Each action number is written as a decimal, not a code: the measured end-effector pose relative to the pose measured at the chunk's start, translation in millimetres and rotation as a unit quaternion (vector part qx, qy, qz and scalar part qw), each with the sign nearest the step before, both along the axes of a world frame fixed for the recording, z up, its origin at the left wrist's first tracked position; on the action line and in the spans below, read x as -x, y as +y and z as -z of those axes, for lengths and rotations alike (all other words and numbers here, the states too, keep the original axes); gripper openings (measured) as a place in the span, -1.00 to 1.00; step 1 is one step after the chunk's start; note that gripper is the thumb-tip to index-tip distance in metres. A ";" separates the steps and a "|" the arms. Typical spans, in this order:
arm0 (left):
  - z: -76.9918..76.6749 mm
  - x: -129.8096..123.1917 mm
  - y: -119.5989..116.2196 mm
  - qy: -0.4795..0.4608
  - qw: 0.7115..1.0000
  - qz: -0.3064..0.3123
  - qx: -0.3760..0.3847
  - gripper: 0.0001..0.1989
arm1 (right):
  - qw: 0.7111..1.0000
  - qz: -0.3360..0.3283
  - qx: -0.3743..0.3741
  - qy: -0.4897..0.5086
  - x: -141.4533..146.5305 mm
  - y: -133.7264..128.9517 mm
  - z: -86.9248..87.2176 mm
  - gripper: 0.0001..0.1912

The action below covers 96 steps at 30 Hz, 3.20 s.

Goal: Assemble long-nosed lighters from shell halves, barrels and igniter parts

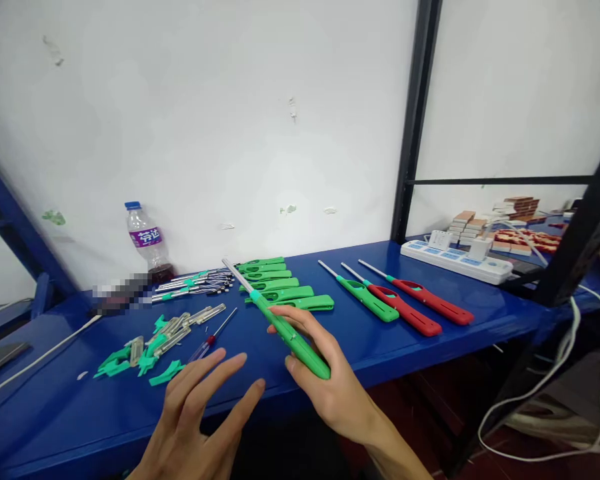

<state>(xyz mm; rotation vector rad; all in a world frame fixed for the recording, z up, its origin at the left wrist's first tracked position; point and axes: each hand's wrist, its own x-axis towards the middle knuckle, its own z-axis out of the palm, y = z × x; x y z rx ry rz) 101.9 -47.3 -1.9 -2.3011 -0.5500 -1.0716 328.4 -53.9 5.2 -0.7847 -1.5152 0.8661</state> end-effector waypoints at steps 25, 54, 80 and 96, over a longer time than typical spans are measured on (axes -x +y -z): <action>35.2 15.5 14.3 0.035 0.998 -0.050 -0.028 -0.58 | 0.997 0.037 0.042 -0.052 -6.8 3.3 15.0 -0.48; -5.7 27.2 -33.6 0.029 0.995 -0.094 -0.011 -0.51 | 0.960 -0.244 0.134 -0.010 6.5 -17.3 7.4 -0.45; -6.4 54.8 -9.0 0.096 0.973 -0.132 0.163 -0.51 | 0.976 0.006 0.027 -0.217 25.2 2.4 -6.6 -0.71; -2.7 86.8 -1.9 0.072 0.976 -0.144 0.145 -0.56 | 0.745 -0.181 -0.295 -0.570 83.4 125.4 -69.7 -0.86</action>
